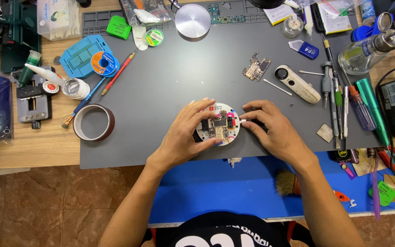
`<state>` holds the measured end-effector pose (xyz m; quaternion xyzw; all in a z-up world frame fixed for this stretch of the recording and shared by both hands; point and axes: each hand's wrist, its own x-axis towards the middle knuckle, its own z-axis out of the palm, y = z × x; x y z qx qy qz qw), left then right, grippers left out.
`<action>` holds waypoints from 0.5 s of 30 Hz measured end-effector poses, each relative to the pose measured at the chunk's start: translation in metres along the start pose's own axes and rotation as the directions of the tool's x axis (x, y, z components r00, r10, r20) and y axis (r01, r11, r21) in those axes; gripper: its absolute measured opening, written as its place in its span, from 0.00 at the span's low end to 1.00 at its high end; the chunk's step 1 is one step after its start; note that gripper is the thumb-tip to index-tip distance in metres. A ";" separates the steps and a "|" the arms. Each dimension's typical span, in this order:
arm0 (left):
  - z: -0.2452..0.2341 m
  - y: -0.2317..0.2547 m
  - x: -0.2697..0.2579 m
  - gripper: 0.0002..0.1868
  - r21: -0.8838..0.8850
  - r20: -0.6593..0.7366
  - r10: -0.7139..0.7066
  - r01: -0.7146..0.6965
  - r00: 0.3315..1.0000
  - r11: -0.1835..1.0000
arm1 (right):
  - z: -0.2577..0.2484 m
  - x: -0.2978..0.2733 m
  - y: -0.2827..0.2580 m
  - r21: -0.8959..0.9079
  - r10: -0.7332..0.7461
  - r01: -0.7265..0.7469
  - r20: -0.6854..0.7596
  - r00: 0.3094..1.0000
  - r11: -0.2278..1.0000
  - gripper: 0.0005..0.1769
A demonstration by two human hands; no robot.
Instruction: The person handles a small circuit board and a circular electronic component on a cluttered workbench. They use a handheld magnifying glass to view the circuit board closely, then place the board onto the circular component and press it down to secure it.
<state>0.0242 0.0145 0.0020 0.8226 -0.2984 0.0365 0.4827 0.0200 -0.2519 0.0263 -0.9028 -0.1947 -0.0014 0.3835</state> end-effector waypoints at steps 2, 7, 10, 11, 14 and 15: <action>0.001 0.000 0.000 0.29 -0.002 -0.003 -0.003 0.003 1.000 1.000 | 0.001 -0.003 -0.002 0.008 0.014 -0.014 -0.004 1.000 1.000 0.07; 0.000 -0.001 -0.001 0.29 -0.008 -0.002 -0.001 0.001 1.000 1.000 | 0.000 -0.001 -0.004 0.011 0.025 -0.025 -0.012 1.000 1.000 0.09; 0.000 -0.001 -0.001 0.29 -0.004 -0.001 -0.007 0.007 1.000 1.000 | -0.001 0.000 -0.004 0.019 0.005 -0.005 -0.011 1.000 1.000 0.09; 0.000 -0.001 -0.001 0.30 -0.005 0.000 -0.006 0.006 1.000 1.000 | 0.000 -0.001 -0.002 0.017 0.012 -0.012 -0.014 1.000 1.000 0.08; -0.001 -0.001 -0.002 0.34 -0.019 0.000 -0.012 0.012 1.000 1.000 | 0.003 -0.003 0.000 0.014 0.013 -0.013 -0.025 1.000 1.000 0.07; -0.001 -0.001 -0.002 0.37 -0.033 0.000 -0.018 0.018 1.000 0.999 | 0.003 -0.003 0.001 0.013 0.009 -0.008 -0.035 0.999 1.000 0.07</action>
